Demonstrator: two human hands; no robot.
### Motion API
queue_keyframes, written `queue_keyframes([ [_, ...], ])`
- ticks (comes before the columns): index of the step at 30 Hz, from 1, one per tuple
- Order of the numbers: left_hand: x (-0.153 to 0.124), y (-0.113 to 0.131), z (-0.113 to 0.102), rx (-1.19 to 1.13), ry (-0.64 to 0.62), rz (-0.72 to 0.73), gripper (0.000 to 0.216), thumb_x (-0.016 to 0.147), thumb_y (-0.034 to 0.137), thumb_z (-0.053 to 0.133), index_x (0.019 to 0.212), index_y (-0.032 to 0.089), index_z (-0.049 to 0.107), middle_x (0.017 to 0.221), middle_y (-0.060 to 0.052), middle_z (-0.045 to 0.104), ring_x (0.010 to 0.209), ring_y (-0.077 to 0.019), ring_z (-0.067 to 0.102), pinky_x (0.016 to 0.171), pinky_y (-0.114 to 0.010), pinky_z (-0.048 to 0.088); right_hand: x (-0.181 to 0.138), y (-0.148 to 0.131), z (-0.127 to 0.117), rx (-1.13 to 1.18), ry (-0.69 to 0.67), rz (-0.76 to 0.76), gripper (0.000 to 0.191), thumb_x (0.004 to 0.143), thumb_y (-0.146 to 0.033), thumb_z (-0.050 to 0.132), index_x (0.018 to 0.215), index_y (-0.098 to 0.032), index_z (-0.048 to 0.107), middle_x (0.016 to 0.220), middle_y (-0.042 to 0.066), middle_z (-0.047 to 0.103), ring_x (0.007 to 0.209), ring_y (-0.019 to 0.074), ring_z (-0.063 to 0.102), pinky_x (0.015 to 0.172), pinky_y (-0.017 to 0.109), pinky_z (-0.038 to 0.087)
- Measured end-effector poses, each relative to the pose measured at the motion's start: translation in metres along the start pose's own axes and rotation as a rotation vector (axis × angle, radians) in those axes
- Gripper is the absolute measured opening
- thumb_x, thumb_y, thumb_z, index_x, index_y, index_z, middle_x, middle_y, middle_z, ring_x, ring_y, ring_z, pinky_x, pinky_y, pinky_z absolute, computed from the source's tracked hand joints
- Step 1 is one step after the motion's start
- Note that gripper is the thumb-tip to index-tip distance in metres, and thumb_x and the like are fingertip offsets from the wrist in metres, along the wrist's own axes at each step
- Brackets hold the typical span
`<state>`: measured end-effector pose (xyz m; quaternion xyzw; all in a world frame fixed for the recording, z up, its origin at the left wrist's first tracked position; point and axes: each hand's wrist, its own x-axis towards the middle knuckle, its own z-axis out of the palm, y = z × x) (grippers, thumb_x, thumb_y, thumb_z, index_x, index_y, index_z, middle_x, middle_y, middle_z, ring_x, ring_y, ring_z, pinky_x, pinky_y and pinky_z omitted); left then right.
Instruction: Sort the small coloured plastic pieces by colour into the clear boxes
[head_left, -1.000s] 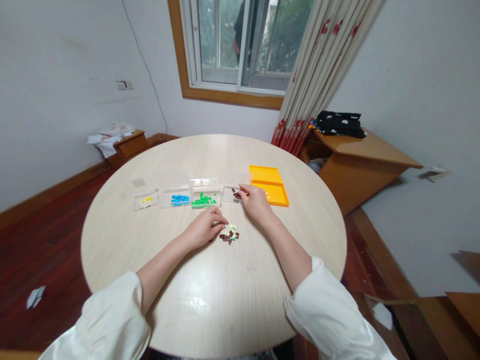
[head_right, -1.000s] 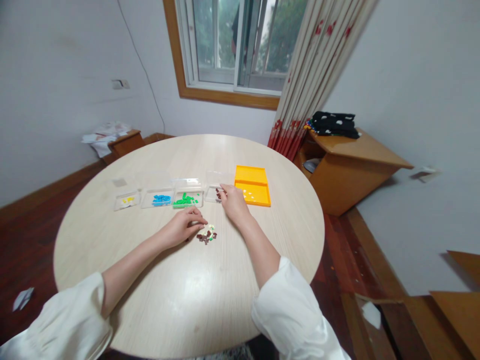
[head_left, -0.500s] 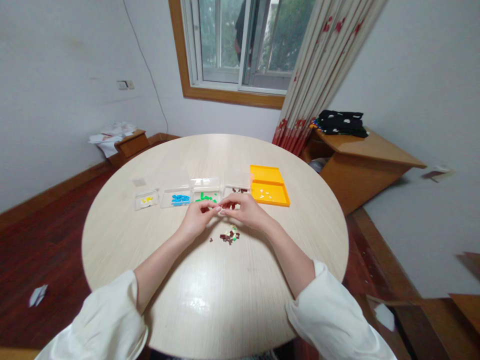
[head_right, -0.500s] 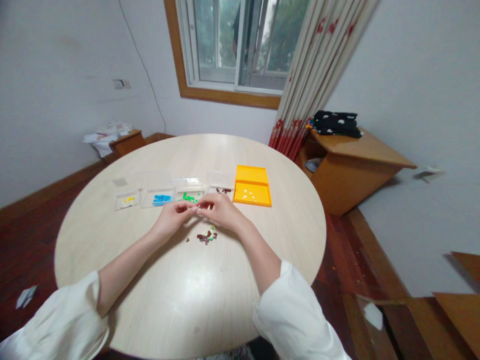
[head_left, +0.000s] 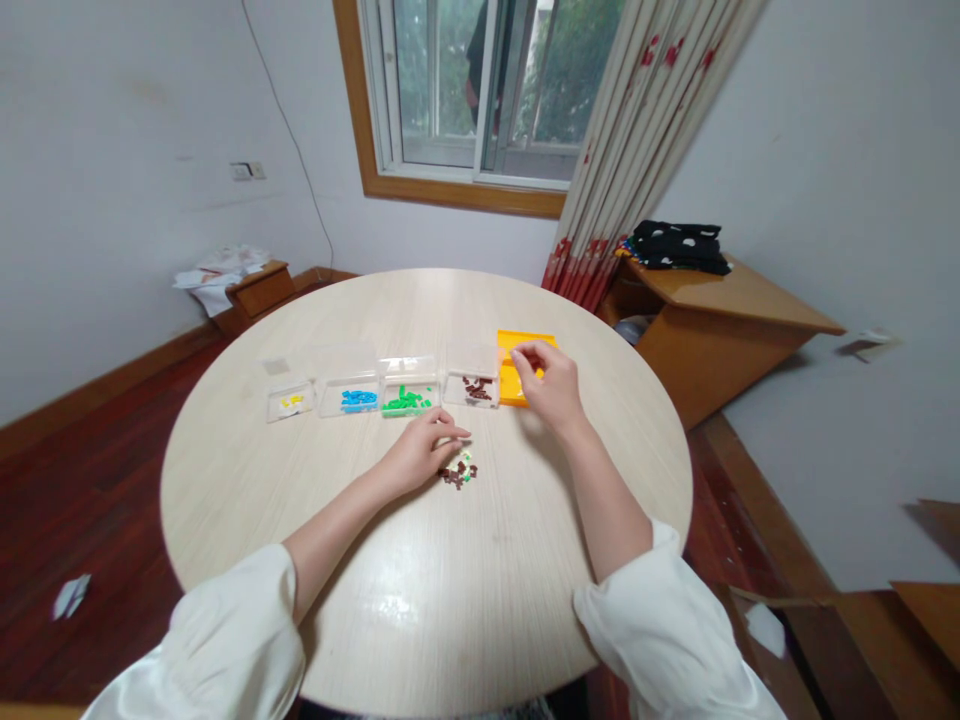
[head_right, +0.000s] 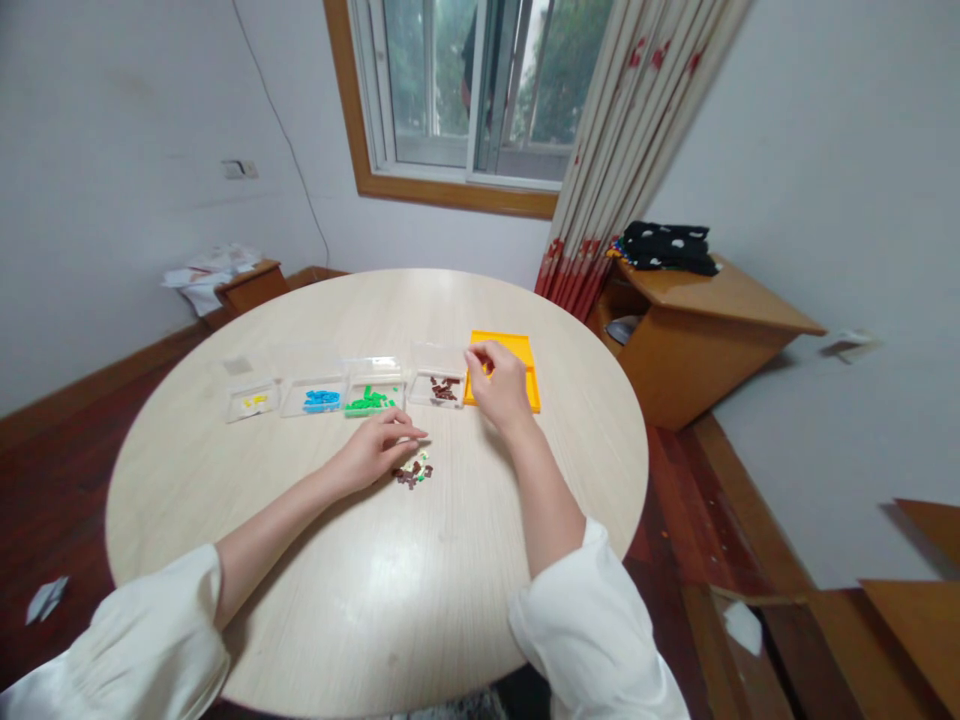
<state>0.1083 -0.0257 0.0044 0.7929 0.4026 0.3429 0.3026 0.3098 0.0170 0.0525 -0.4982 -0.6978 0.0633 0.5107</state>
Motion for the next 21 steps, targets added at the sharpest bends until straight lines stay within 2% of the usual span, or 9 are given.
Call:
queue_keyframes([
  [4,0.002,-0.003,0.002,0.061,-0.132,0.043,0.017,0.076,0.013,0.057,0.085,0.018,0.071,0.083,-0.006,0.057,0.082,-0.0168,0.055,0.077,-0.031,0.044,0.004,0.021,-0.009,-0.26,-0.067,0.11,0.016,0.077,-0.016,0.048,0.067,-0.015,0.06,0.073,0.008,0.065,0.067,0.0167,0.056,0.068,0.028,0.041],
  [8,0.004,-0.004,0.001,0.086,-0.158,0.057,0.014,0.076,0.013,0.057,0.078,0.017,0.07,0.08,-0.005,0.058,0.08,-0.0163,0.055,0.075,-0.029,0.043,0.002,0.03,-0.01,-0.416,-0.16,0.23,0.027,0.082,-0.019,0.044,0.061,-0.015,0.061,0.069,0.011,0.066,0.065,0.0186,0.056,0.065,0.029,0.038],
  [11,0.004,-0.003,0.0,0.107,-0.165,0.053,0.014,0.076,0.012,0.056,0.075,0.016,0.069,0.078,-0.006,0.06,0.078,-0.016,0.055,0.074,-0.029,0.042,0.003,0.026,-0.011,-0.435,-0.158,0.248,0.031,0.083,-0.02,0.043,0.059,-0.015,0.061,0.066,0.011,0.065,0.062,0.0177,0.055,0.063,0.029,0.036],
  [14,0.004,0.0,-0.001,0.13,-0.152,0.041,0.013,0.077,0.013,0.055,0.074,0.015,0.067,0.076,-0.006,0.062,0.076,-0.0163,0.055,0.073,-0.029,0.041,0.004,0.017,-0.012,-0.314,-0.145,0.219,0.028,0.082,-0.023,0.046,0.062,-0.014,0.063,0.065,0.008,0.065,0.06,0.0153,0.054,0.06,0.027,0.036],
  [16,0.004,0.003,-0.002,0.128,-0.124,0.02,0.012,0.077,0.014,0.055,0.073,0.014,0.066,0.073,-0.006,0.062,0.074,-0.0164,0.055,0.072,-0.029,0.04,0.002,0.008,-0.01,-0.144,-0.208,0.181,0.027,0.081,-0.026,0.047,0.066,-0.013,0.065,0.065,0.005,0.064,0.06,0.0138,0.054,0.059,0.025,0.037],
  [21,0.008,0.008,-0.006,-0.054,0.039,-0.163,0.011,0.074,0.019,0.058,0.073,0.014,0.067,0.068,-0.004,0.063,0.061,-0.0131,0.05,0.061,-0.026,0.036,-0.01,-0.016,0.005,0.2,-0.597,0.102,0.016,0.075,-0.025,0.057,0.073,-0.013,0.067,0.069,0.003,0.065,0.063,0.0115,0.055,0.06,0.023,0.04],
])
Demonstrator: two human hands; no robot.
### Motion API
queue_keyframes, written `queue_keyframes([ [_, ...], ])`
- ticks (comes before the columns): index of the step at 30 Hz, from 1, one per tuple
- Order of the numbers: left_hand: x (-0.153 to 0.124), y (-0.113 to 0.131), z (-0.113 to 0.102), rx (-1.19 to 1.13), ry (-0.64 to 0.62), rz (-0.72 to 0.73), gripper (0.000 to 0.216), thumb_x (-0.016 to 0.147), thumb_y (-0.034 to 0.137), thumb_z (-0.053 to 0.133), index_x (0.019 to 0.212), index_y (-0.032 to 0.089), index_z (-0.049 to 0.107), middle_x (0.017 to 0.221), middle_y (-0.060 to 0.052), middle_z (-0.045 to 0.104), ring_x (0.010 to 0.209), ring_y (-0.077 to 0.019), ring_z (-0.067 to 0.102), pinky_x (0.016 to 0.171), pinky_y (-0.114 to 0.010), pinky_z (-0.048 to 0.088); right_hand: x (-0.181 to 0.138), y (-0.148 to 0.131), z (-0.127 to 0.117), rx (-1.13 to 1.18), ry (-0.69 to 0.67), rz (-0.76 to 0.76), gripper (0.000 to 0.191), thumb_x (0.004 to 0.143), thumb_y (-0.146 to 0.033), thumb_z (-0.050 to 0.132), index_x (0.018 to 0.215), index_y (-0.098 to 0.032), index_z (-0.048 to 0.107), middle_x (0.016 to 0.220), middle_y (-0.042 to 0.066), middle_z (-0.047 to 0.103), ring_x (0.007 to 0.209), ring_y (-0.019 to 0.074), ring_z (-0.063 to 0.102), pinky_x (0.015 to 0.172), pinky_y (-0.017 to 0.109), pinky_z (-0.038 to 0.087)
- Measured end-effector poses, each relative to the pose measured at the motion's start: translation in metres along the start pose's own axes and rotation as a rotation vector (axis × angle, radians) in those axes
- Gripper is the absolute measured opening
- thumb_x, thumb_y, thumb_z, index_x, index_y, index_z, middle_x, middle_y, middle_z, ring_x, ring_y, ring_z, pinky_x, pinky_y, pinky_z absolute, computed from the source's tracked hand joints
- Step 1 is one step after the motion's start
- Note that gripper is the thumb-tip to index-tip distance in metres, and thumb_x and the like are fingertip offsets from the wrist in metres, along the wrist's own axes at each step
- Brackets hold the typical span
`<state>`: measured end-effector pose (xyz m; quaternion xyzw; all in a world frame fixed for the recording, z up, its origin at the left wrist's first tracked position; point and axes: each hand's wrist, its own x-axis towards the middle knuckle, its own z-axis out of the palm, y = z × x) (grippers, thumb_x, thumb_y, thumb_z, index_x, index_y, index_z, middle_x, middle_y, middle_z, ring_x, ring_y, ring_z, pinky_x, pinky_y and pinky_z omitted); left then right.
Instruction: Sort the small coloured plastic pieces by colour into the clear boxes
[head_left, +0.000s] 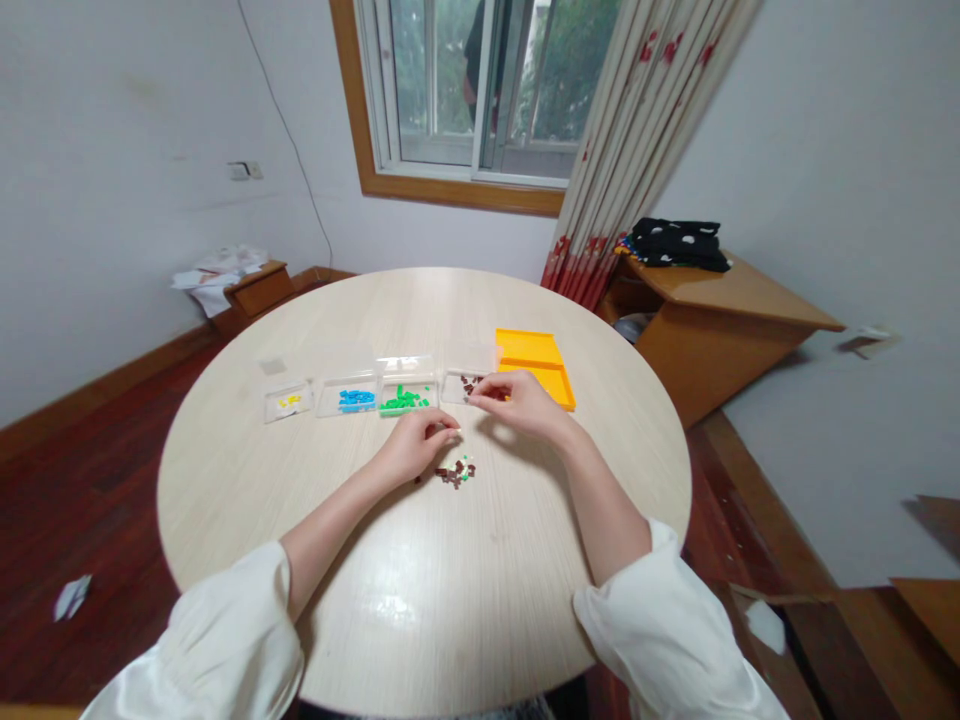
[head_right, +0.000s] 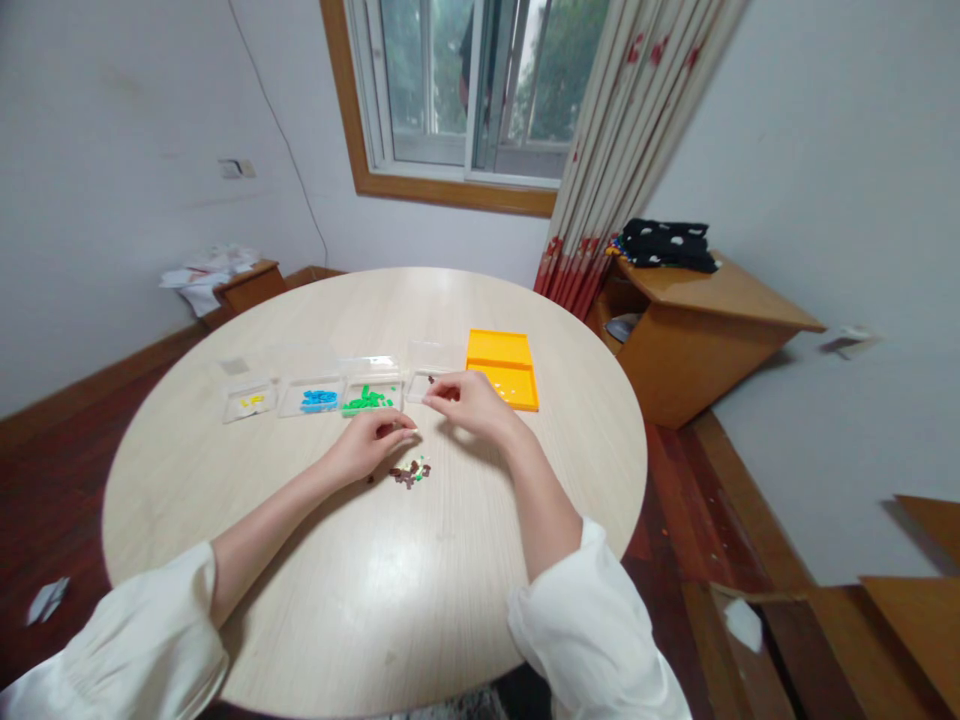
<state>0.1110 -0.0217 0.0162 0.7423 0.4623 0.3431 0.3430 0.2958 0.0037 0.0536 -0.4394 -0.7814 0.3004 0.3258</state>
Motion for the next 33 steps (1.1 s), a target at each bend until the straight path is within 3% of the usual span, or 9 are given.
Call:
queue_keyframes([
  [4,0.003,-0.003,-0.004,-0.319,0.096,-0.152,0.014,0.069,0.026,0.062,0.071,0.013,0.067,0.065,-0.003,0.063,0.055,-0.0106,0.046,0.055,-0.024,0.033,0.001,-0.005,0.02,0.043,-0.132,-0.076,0.014,0.074,-0.024,0.062,0.081,-0.014,0.068,0.073,0.003,0.066,0.068,0.0113,0.056,0.061,0.023,0.04],
  [8,0.002,-0.005,-0.005,-0.537,0.124,-0.227,0.021,0.065,0.032,0.067,0.07,0.012,0.068,0.061,-0.003,0.061,0.051,-0.0081,0.041,0.05,-0.023,0.027,0.003,-0.003,0.029,0.058,-0.058,-0.132,0.012,0.075,-0.02,0.062,0.083,-0.015,0.068,0.076,0.003,0.066,0.069,0.0106,0.056,0.063,0.023,0.041],
  [15,0.001,-0.002,-0.004,-0.631,0.143,-0.274,0.023,0.061,0.033,0.072,0.065,0.01,0.068,0.062,-0.004,0.06,0.05,-0.0067,0.039,0.049,-0.022,0.028,0.002,-0.006,0.028,0.019,0.01,-0.178,0.01,0.076,-0.022,0.061,0.072,-0.016,0.067,0.071,0.002,0.067,0.067,0.0107,0.057,0.064,0.023,0.041],
  [18,0.002,-0.003,-0.004,-0.696,0.186,-0.316,0.026,0.061,0.035,0.073,0.062,0.01,0.065,0.06,-0.002,0.056,0.046,-0.0046,0.035,0.046,-0.021,0.027,0.003,-0.004,0.018,-0.013,0.161,-0.144,0.012,0.077,-0.024,0.059,0.071,-0.016,0.066,0.071,0.002,0.067,0.066,0.0115,0.056,0.064,0.024,0.042],
  [23,0.001,0.0,-0.005,-0.816,0.172,-0.351,0.036,0.062,0.043,0.072,0.059,0.01,0.057,0.054,0.003,0.047,0.042,-0.0018,0.029,0.044,-0.018,0.024,0.004,0.015,-0.013,-0.168,0.589,-0.036,0.019,0.08,-0.027,0.053,0.071,-0.016,0.066,0.074,0.005,0.067,0.068,0.0146,0.057,0.067,0.028,0.043],
  [25,0.0,0.002,-0.006,-0.837,0.154,-0.364,0.037,0.064,0.043,0.071,0.058,0.01,0.055,0.052,0.004,0.043,0.041,-0.0017,0.028,0.043,-0.018,0.024,0.004,0.025,-0.022,-0.263,0.645,0.017,0.018,0.08,-0.023,0.051,0.073,-0.016,0.067,0.077,0.007,0.068,0.071,0.0163,0.059,0.07,0.03,0.044],
  [33,0.0,0.005,-0.008,-0.953,0.163,-0.381,0.033,0.068,0.037,0.071,0.059,0.01,0.053,0.057,0.003,0.047,0.043,-0.001,0.028,0.041,-0.016,0.024,0.005,0.051,-0.025,-0.503,0.464,0.262,0.018,0.077,-0.017,0.053,0.08,-0.012,0.07,0.084,0.011,0.069,0.08,0.0212,0.062,0.078,0.033,0.044],
])
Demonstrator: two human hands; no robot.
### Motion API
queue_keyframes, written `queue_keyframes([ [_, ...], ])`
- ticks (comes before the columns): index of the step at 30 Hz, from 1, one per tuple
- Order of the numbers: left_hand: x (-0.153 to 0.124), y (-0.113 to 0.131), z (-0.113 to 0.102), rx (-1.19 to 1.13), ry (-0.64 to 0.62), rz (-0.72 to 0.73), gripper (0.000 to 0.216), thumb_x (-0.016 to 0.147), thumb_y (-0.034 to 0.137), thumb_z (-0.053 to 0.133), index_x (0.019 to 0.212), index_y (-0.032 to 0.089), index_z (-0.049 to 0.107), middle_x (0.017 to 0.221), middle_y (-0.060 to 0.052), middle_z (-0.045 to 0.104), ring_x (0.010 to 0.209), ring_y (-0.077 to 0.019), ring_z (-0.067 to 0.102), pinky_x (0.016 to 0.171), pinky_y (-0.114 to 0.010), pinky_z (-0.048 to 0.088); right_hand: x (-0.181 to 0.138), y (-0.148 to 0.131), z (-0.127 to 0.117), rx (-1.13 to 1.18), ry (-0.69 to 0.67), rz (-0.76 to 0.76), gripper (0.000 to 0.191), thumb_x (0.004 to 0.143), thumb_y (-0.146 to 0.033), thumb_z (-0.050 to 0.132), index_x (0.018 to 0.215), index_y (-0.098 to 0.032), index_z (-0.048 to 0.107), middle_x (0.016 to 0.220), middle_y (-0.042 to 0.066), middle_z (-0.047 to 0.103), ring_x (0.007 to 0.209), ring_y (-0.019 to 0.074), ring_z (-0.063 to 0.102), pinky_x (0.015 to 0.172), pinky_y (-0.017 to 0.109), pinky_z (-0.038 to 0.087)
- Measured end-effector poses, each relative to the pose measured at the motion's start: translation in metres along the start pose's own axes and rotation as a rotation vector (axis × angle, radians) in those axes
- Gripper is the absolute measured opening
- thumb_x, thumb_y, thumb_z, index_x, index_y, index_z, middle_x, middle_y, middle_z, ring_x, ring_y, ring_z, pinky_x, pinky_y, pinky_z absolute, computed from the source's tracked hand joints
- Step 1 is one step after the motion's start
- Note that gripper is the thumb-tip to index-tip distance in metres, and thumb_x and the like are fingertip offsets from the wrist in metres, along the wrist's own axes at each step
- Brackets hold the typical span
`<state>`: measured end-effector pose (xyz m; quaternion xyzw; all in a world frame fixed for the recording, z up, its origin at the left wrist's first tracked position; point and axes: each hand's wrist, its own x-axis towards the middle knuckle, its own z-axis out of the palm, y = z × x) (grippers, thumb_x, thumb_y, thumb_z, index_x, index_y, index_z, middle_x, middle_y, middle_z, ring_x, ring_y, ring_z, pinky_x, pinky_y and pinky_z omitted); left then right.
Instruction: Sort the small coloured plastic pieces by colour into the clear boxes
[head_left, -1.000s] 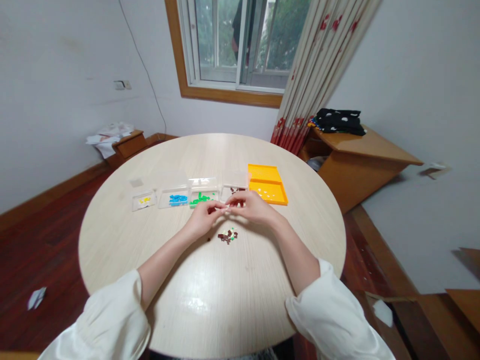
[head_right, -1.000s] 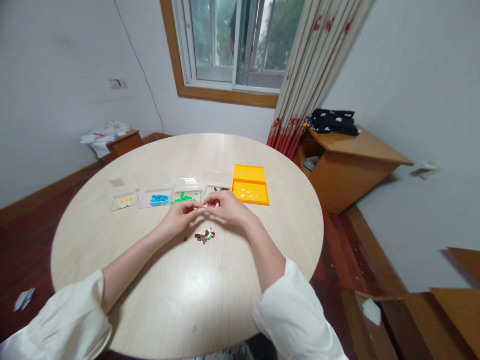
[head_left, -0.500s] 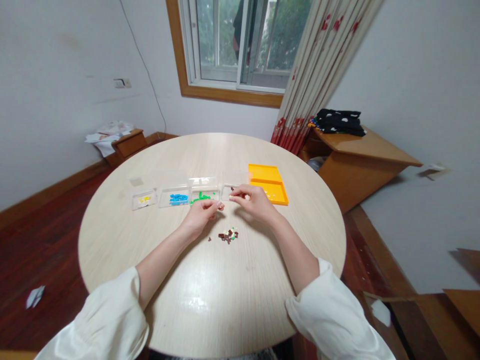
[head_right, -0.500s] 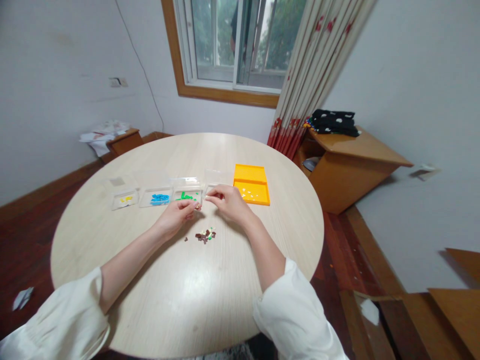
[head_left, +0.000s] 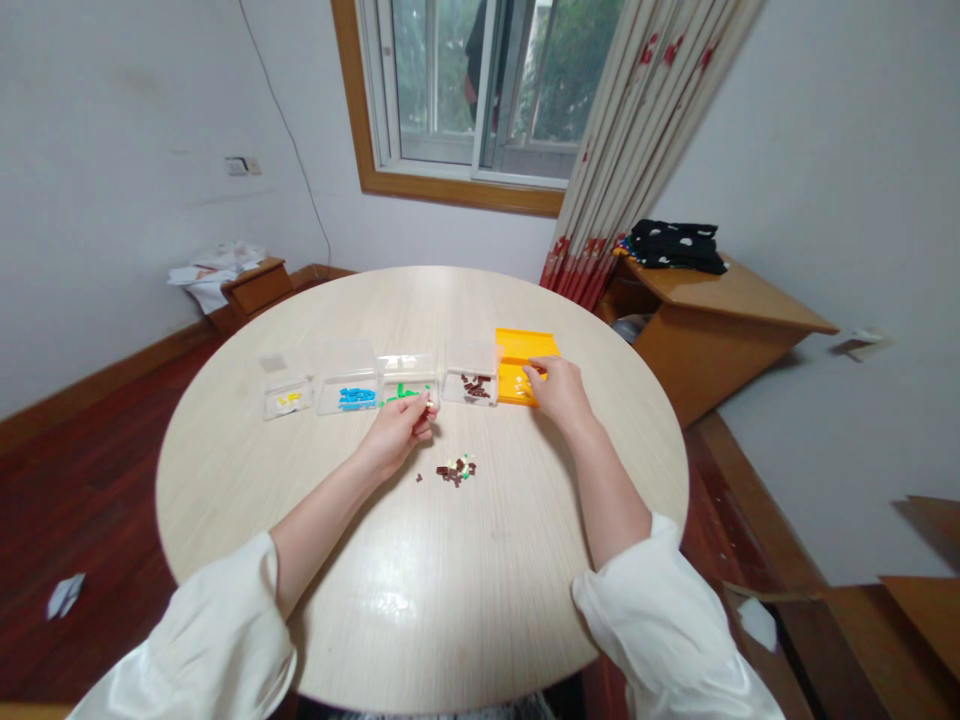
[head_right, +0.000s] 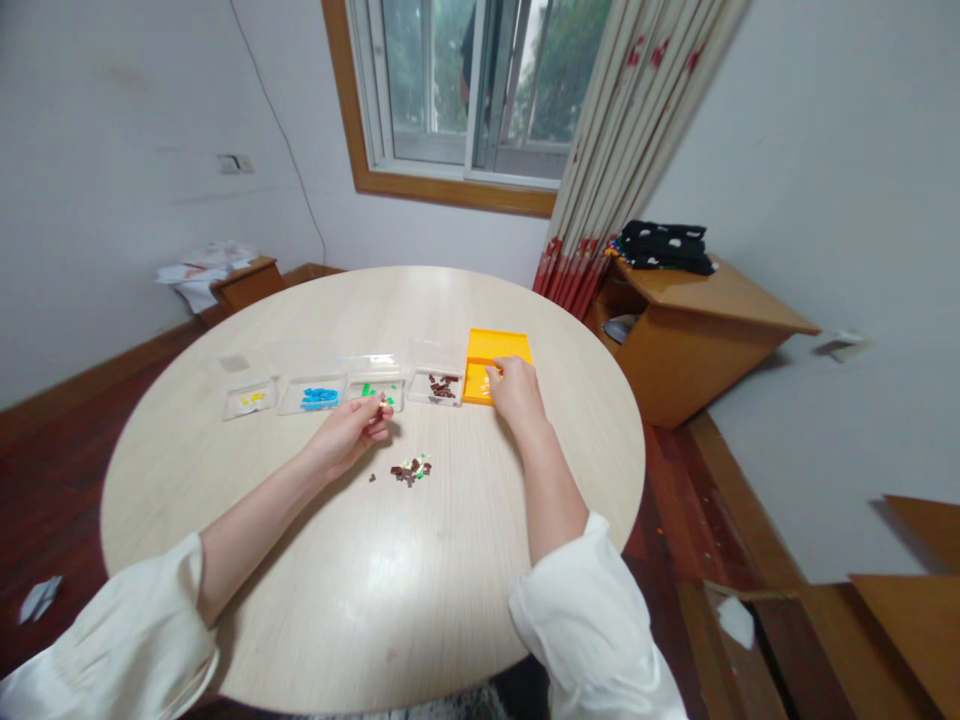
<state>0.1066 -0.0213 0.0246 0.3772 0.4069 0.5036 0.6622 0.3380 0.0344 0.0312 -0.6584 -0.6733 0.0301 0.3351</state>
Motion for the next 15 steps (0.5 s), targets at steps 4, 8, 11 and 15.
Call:
queue_keyframes([
  [4,0.0,0.001,-0.001,-0.04,-0.009,-0.021,0.032,0.068,0.035,0.071,0.058,0.01,0.052,0.055,0.004,0.045,0.043,-0.0011,0.027,0.041,-0.016,0.024,-0.001,-0.002,-0.003,0.006,0.048,-0.008,0.019,0.078,-0.019,0.052,0.082,-0.012,0.069,0.083,0.012,0.069,0.078,0.0214,0.062,0.077,0.034,0.044],
  [8,0.0,0.001,-0.001,-0.076,-0.006,-0.006,0.03,0.066,0.031,0.073,0.059,0.01,0.054,0.057,0.003,0.047,0.045,-0.0013,0.03,0.042,-0.016,0.026,-0.005,-0.018,-0.011,0.176,0.249,-0.139,0.022,0.081,-0.021,0.047,0.086,-0.014,0.067,0.085,0.01,0.068,0.075,0.0188,0.06,0.074,0.033,0.045],
  [11,0.001,0.0,-0.002,-0.09,-0.004,0.009,0.026,0.063,0.029,0.075,0.061,0.01,0.057,0.061,0.001,0.051,0.047,-0.0018,0.034,0.044,-0.017,0.03,-0.014,-0.039,-0.011,0.315,0.213,-0.255,0.019,0.082,-0.026,0.049,0.084,-0.017,0.066,0.081,0.007,0.067,0.071,0.0166,0.058,0.069,0.031,0.046],
  [15,0.003,-0.002,-0.003,-0.104,-0.012,0.016,0.024,0.057,0.026,0.078,0.063,0.009,0.062,0.066,-0.001,0.055,0.049,-0.0027,0.037,0.045,-0.018,0.031,-0.03,-0.064,0.001,0.474,-0.03,-0.464,0.014,0.077,-0.026,0.061,0.087,-0.019,0.066,0.081,0.004,0.066,0.074,0.0149,0.058,0.071,0.029,0.046],
])
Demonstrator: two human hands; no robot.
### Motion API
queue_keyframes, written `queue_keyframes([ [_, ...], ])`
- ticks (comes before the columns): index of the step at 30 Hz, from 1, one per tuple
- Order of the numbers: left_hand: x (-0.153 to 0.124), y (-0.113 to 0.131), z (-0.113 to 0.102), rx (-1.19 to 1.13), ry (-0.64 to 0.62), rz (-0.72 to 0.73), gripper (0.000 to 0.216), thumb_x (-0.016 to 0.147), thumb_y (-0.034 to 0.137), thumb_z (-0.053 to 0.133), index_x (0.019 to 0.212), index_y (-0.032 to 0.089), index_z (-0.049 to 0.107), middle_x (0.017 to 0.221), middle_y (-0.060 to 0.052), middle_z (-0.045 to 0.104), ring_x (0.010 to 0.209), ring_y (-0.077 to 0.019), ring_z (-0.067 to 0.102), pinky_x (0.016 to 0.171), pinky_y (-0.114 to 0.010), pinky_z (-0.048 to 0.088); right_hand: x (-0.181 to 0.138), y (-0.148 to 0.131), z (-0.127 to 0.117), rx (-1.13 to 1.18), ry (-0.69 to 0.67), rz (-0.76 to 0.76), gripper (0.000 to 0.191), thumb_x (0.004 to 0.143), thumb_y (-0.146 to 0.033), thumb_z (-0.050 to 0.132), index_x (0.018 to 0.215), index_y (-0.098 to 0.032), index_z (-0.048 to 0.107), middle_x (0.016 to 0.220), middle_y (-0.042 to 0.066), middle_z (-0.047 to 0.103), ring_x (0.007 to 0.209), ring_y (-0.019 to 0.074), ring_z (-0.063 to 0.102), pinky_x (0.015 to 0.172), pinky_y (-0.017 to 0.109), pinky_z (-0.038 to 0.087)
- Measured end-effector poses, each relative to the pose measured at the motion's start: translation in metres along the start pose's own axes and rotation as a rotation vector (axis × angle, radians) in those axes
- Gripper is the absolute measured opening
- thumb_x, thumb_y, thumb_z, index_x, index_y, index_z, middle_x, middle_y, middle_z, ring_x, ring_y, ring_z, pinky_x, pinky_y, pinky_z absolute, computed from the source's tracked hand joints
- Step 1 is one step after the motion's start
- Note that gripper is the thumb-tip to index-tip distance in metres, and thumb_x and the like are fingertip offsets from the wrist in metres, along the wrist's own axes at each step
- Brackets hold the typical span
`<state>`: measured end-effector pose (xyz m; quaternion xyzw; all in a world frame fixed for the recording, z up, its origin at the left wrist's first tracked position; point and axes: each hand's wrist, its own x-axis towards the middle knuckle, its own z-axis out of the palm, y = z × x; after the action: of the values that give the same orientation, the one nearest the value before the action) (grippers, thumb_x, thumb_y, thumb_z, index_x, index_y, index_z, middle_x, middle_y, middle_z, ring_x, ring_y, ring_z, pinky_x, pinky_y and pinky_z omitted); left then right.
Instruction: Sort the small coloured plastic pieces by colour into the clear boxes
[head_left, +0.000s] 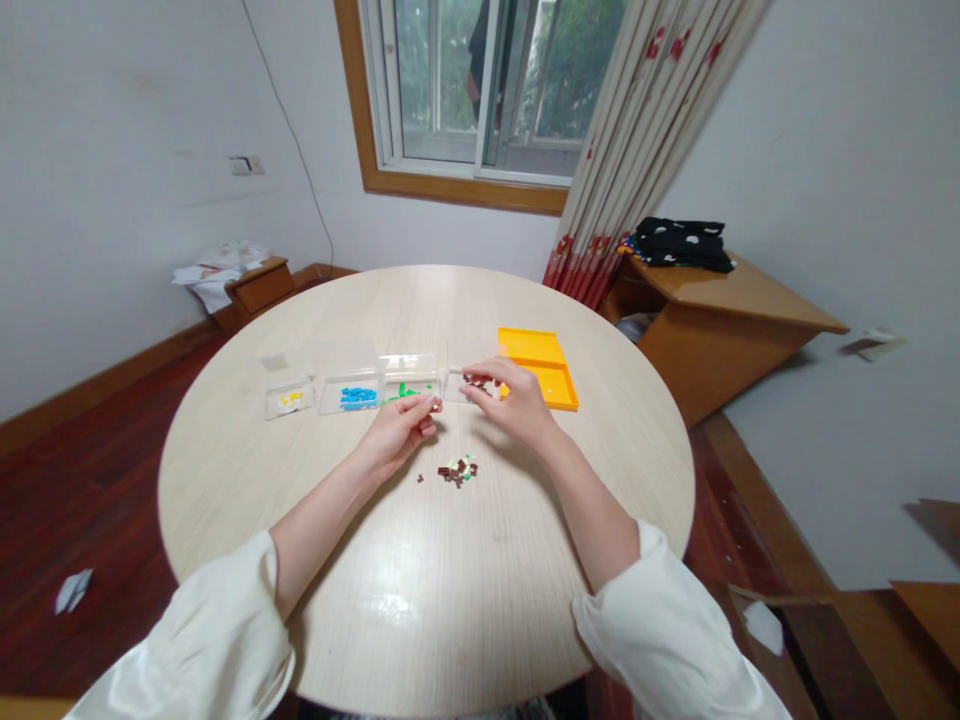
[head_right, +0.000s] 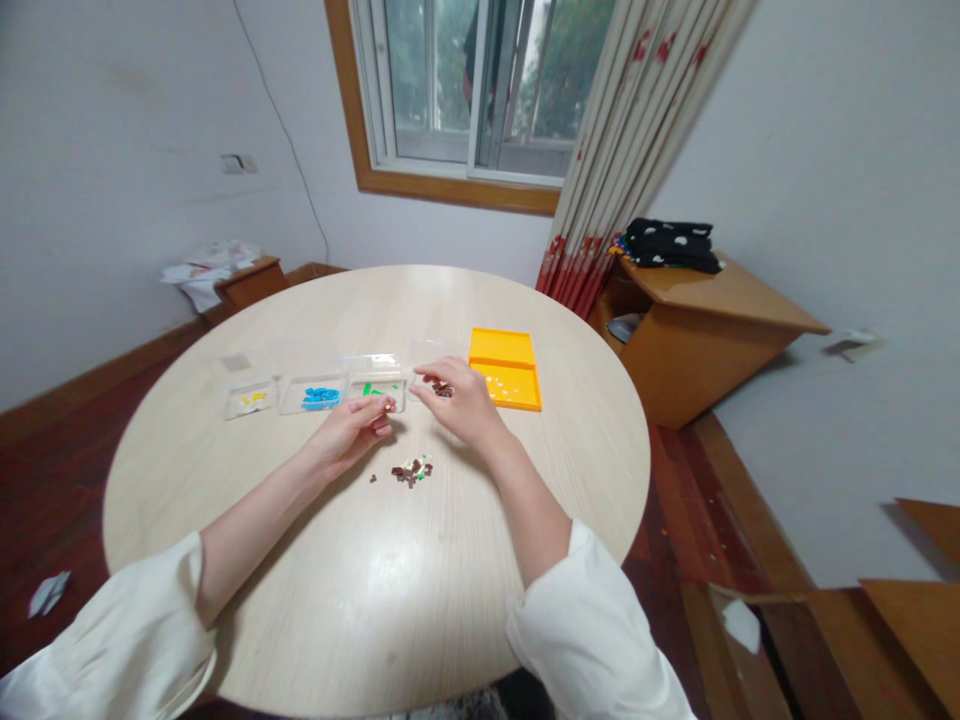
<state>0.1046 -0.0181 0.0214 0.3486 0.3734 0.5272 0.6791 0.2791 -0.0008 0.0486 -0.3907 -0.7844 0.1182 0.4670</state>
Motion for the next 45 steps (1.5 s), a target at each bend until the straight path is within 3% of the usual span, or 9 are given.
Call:
queue_keyframes([
  [6,0.001,-0.003,-0.002,-0.006,-0.012,-0.013,0.026,0.056,0.027,0.079,0.064,0.008,0.064,0.059,0.0,0.053,0.052,-0.0041,0.04,0.046,-0.017,0.03,-0.006,-0.007,0.022,0.066,-0.184,-0.106,0.01,0.073,-0.021,0.067,0.083,-0.02,0.065,0.08,0.003,0.066,0.079,0.0151,0.057,0.076,0.031,0.044],
  [17,0.001,-0.007,-0.001,0.086,-0.046,0.007,0.029,0.059,0.038,0.075,0.06,0.011,0.063,0.05,0.004,0.044,0.046,-0.0045,0.034,0.047,-0.02,0.029,-0.007,-0.01,0.023,-0.027,-0.157,-0.098,0.01,0.08,-0.019,0.054,0.071,-0.018,0.059,0.072,0.003,0.062,0.072,0.0145,0.054,0.071,0.028,0.042],
  [23,-0.004,-0.006,0.003,0.772,-0.073,0.254,0.012,0.068,0.026,0.065,0.065,0.015,0.069,0.059,-0.003,0.059,0.053,-0.0111,0.045,0.052,-0.024,0.033,0.004,0.01,-0.014,-0.244,0.123,0.183,0.009,0.076,-0.016,0.05,0.071,-0.016,0.059,0.072,0.004,0.063,0.067,0.0143,0.057,0.067,0.026,0.043],
  [27,-0.009,-0.002,0.004,1.01,-0.18,0.35,0.011,0.068,0.022,0.061,0.06,0.017,0.066,0.061,-0.004,0.061,0.059,-0.0138,0.049,0.056,-0.026,0.035,0.003,0.037,-0.036,-0.434,0.141,0.405,0.01,0.072,-0.015,0.052,0.071,-0.015,0.062,0.074,0.006,0.066,0.069,0.0167,0.058,0.069,0.029,0.043],
  [33,-0.015,0.005,0.002,1.129,-0.326,0.182,0.015,0.069,0.027,0.06,0.062,0.015,0.065,0.062,-0.004,0.06,0.053,-0.0113,0.046,0.05,-0.024,0.032,-0.002,0.051,-0.044,-0.471,0.089,0.544,0.016,0.073,-0.016,0.052,0.081,-0.014,0.067,0.08,0.009,0.068,0.071,0.0181,0.059,0.069,0.031,0.043],
  [36,-0.016,0.008,-0.001,1.164,-0.417,0.115,0.017,0.068,0.03,0.062,0.066,0.014,0.065,0.064,-0.003,0.06,0.056,-0.011,0.047,0.052,-0.024,0.033,0.001,0.04,-0.043,-0.249,-0.064,0.487,0.015,0.074,-0.017,0.052,0.076,-0.013,0.067,0.078,0.007,0.067,0.07,0.0151,0.059,0.068,0.027,0.043],
  [39,-0.015,0.01,-0.006,1.227,-0.454,0.14,0.017,0.063,0.03,0.067,0.07,0.014,0.065,0.067,-0.001,0.06,0.062,-0.0115,0.048,0.057,-0.024,0.034,0.001,0.022,-0.036,0.032,-0.464,0.42,0.011,0.072,-0.017,0.056,0.073,-0.013,0.066,0.071,0.004,0.066,0.065,0.0117,0.057,0.062,0.023,0.042],
  [42,-0.014,0.01,-0.009,1.276,-0.469,0.142,0.018,0.062,0.029,0.068,0.072,0.015,0.064,0.068,0.0,0.059,0.064,-0.0119,0.048,0.059,-0.024,0.034,-0.002,0.007,-0.026,0.088,-0.792,0.422,0.006,0.067,-0.012,0.061,0.07,-0.012,0.066,0.062,0.001,0.061,0.058,0.0093,0.052,0.054,0.019,0.039],
  [45,-0.015,0.011,-0.008,1.294,-0.486,0.126,0.014,0.064,0.026,0.066,0.071,0.015,0.063,0.069,0.0,0.059,0.065,-0.012,0.048,0.059,-0.024,0.035,-0.005,0.001,-0.017,0.087,-0.921,0.427,0.007,0.064,-0.012,0.064,0.071,-0.011,0.065,0.058,-0.002,0.057,0.055,0.0079,0.049,0.051,0.018,0.037],
])
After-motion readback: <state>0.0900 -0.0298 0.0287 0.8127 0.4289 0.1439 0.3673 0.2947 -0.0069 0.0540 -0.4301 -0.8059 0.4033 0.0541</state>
